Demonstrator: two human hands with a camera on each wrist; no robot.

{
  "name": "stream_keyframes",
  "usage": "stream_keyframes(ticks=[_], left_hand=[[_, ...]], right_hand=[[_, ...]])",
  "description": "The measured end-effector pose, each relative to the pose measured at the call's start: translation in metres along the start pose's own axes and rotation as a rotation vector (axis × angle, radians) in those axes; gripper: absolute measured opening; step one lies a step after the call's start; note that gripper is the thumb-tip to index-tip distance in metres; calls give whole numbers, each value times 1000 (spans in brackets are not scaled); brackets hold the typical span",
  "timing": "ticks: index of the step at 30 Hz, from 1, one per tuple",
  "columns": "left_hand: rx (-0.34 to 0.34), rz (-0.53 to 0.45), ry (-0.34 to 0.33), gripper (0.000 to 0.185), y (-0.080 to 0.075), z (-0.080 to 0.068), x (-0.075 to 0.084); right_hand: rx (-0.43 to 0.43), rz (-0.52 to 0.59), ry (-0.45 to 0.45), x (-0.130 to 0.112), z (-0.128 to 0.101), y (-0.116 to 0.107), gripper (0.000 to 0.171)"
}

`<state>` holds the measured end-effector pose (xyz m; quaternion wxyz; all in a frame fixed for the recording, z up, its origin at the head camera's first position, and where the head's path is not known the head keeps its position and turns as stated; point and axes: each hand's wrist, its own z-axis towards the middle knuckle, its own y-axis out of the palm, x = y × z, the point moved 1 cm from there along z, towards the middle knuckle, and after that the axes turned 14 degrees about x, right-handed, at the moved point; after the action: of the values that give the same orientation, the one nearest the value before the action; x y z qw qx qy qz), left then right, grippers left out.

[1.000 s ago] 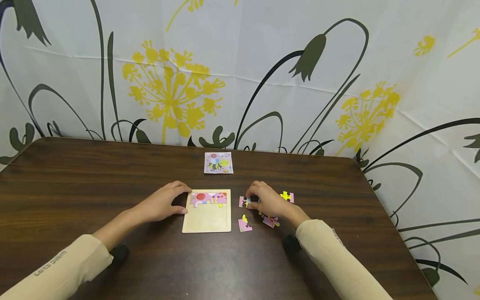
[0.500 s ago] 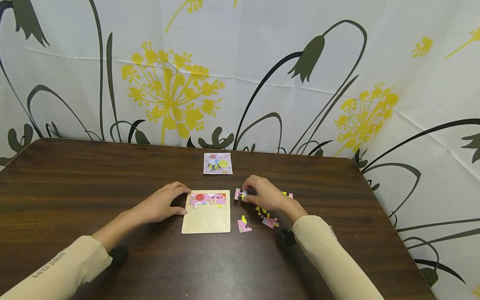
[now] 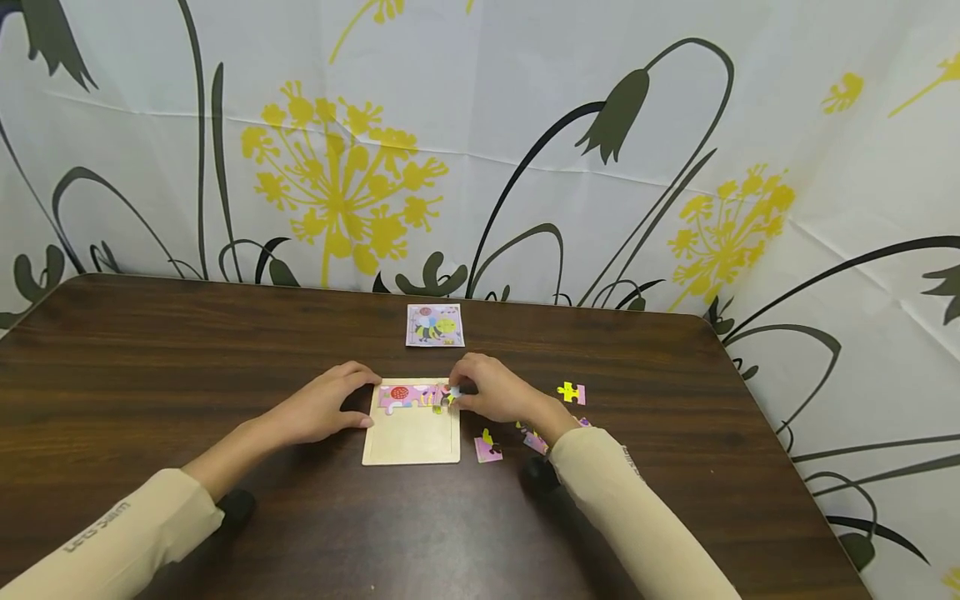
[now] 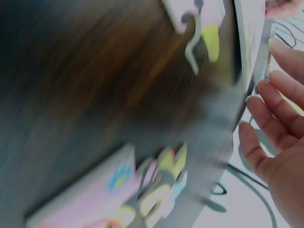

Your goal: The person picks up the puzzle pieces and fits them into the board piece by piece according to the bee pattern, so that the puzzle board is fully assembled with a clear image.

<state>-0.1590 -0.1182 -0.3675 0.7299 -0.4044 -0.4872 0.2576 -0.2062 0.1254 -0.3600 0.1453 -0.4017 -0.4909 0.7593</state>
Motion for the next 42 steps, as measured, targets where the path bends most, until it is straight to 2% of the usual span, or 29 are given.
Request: stream_keyframes(ticks=[18, 23, 42], left_hand=[[-8, -3, 11, 47, -2, 1, 0], [-7, -7, 17, 47, -2, 1, 0], [0, -17, 29, 48, -1, 3, -2]], right_hand=[[-40, 50, -119, -35, 19, 28, 20], [-54, 38, -119, -42, 21, 35, 20], [-38, -9, -142, -48, 22, 40, 21]])
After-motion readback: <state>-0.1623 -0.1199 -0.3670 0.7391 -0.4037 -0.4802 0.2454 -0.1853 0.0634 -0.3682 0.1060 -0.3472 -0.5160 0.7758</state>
